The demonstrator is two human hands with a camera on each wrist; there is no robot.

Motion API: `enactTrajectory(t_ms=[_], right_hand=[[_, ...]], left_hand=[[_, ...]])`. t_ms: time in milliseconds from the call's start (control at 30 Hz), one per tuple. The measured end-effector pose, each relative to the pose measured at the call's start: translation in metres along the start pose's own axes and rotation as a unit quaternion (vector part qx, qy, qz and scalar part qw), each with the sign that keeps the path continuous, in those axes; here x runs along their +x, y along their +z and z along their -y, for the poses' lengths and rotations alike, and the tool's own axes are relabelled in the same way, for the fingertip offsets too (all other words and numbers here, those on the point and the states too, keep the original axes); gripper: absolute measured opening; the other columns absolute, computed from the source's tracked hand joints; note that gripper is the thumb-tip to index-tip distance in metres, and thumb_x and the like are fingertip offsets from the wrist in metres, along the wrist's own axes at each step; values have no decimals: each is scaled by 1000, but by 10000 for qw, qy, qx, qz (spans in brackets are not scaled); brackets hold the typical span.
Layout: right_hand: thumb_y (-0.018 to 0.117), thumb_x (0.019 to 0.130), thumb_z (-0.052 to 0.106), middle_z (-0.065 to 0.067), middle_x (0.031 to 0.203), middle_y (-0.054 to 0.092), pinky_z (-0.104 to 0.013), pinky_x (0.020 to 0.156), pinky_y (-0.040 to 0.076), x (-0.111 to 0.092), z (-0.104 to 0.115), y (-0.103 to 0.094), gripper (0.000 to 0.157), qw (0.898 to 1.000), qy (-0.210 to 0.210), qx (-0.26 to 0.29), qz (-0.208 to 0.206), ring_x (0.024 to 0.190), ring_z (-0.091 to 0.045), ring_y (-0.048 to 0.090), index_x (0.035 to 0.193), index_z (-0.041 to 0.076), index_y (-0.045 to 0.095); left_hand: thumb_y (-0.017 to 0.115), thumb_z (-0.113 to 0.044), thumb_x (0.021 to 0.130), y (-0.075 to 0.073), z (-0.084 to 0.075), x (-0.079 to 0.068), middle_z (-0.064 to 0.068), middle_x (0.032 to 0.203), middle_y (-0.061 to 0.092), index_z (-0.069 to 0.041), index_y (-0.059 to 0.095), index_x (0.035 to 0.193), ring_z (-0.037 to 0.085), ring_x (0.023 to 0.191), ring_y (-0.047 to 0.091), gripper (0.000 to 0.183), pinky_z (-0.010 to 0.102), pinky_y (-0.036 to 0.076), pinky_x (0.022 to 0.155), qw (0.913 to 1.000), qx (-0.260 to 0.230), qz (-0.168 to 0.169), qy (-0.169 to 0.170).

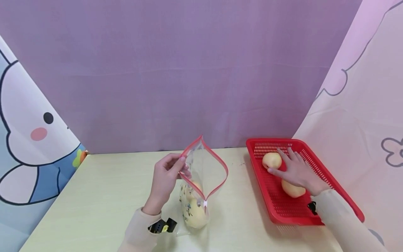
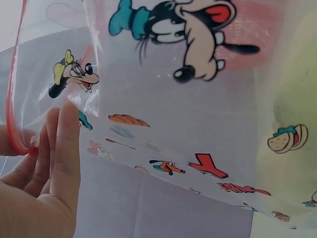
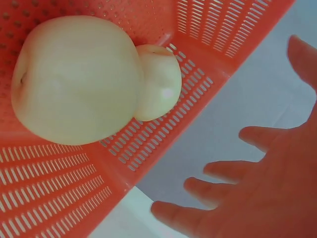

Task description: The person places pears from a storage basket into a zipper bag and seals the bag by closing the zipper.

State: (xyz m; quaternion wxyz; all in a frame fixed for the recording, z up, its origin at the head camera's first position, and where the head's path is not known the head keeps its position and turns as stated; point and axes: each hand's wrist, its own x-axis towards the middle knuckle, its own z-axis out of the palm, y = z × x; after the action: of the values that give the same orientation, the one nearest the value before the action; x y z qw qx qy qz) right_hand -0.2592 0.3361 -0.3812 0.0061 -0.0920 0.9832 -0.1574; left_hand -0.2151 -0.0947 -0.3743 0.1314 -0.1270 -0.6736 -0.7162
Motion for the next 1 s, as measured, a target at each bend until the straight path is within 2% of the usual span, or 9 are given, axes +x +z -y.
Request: enactTrajectory(t_ms=[100, 333, 433, 633, 800, 900, 1000], right_hand=[[69, 84, 66, -36, 159, 17, -81, 96, 36, 0, -1, 2, 109, 9998, 105, 61, 158, 139, -63, 19, 160, 4, 22], [73, 85, 57, -42, 150, 26, -81, 99, 33, 1, -5, 7, 103, 9983, 296, 143, 476, 133, -65, 24, 154, -5, 29], [72, 86, 57, -42, 147, 29, -79, 98, 37, 2, -8, 8, 101, 9971, 395, 220, 612, 132, -63, 28, 153, -7, 31], [74, 83, 59, -39, 146, 34, -74, 91, 47, 1, -14, 11, 106, 9920, 693, 440, 961, 130, -60, 33, 154, -5, 28], [75, 84, 56, -33, 136, 48, -69, 89, 50, 0, -21, 15, 99, 9902, 715, 500, 1086, 123, -55, 44, 149, -6, 33], [78, 81, 55, -26, 127, 56, -65, 86, 55, -1, -25, 17, 96, 9886, 753, 518, 1194, 114, -47, 53, 146, -3, 39], [81, 79, 55, -20, 121, 59, -60, 83, 57, -1, -27, 19, 94, 9858, 789, 629, 1339, 109, -40, 56, 143, -1, 42]], left_hand=[[65, -12, 101, 0, 0, 0, 19, 81, 64, 10, 66, 110, 20, 64, 71, 24, 39, 63, 64, 10000, 7, 11, -16], [65, -13, 101, 0, 0, 0, 19, 81, 65, 5, 68, 108, 20, 64, 71, 19, 39, 63, 64, 10000, 34, 12, -31], [65, -12, 101, 0, 0, 0, 18, 81, 65, 5, 68, 107, 19, 64, 71, 18, 39, 63, 63, 10000, 21, 6, -9], [65, -10, 100, 1, -1, 0, 17, 80, 66, 4, 69, 105, 19, 63, 70, 15, 39, 63, 62, 10000, -19, -31, -13], [65, -10, 100, 2, -1, -1, 18, 80, 65, 4, 68, 106, 19, 62, 70, 15, 40, 63, 61, 10000, -50, -15, -19], [65, -11, 101, 2, -1, 0, 18, 80, 65, 3, 69, 106, 20, 62, 70, 15, 40, 63, 62, 10000, -52, 19, -7], [65, -13, 101, 1, -1, 0, 18, 81, 64, 3, 69, 107, 19, 63, 70, 18, 40, 63, 63, 10000, -48, 48, 22]])
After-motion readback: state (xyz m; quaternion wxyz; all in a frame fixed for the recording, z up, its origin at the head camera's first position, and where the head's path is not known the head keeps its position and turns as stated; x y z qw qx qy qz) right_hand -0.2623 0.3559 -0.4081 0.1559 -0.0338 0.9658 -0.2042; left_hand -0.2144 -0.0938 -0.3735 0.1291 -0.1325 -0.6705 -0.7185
